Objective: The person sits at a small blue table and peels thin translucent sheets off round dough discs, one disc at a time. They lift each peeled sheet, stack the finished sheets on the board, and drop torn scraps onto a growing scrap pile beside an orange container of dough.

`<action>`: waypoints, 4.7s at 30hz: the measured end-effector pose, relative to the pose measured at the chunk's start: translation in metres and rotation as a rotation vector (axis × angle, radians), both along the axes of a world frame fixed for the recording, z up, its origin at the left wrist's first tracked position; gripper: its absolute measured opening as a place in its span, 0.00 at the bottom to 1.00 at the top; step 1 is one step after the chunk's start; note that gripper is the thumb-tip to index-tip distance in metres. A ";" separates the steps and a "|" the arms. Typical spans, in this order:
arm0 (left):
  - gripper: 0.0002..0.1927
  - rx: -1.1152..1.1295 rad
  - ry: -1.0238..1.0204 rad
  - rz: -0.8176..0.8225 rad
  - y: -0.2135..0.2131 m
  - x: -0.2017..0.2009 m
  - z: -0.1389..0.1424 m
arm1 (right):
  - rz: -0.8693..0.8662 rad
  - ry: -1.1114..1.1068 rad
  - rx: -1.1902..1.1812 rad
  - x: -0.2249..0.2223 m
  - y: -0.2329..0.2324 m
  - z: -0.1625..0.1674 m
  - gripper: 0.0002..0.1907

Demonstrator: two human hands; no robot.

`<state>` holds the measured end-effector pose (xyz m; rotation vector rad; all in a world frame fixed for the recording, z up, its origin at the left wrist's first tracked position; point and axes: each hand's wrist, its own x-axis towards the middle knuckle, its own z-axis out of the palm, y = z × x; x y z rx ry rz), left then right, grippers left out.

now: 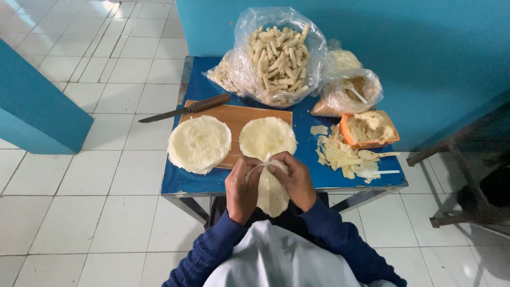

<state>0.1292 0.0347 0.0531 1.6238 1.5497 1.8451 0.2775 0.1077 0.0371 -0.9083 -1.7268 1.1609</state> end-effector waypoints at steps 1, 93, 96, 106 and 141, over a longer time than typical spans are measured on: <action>0.03 -0.008 -0.016 0.005 -0.002 -0.001 0.001 | -0.015 -0.014 0.005 0.003 -0.001 0.001 0.08; 0.08 -0.145 0.182 0.019 -0.003 -0.008 0.009 | 0.123 0.319 -0.394 0.003 -0.014 -0.019 0.15; 0.07 -0.146 0.230 0.076 -0.005 -0.004 0.011 | -0.035 0.012 -0.079 -0.002 -0.015 -0.010 0.10; 0.08 -0.102 -0.022 -0.054 -0.011 -0.014 0.002 | -0.143 0.173 -0.170 0.006 0.007 -0.030 0.07; 0.08 0.202 -0.751 -0.012 -0.039 -0.127 0.021 | 0.124 -0.462 0.608 -0.012 0.070 0.003 0.19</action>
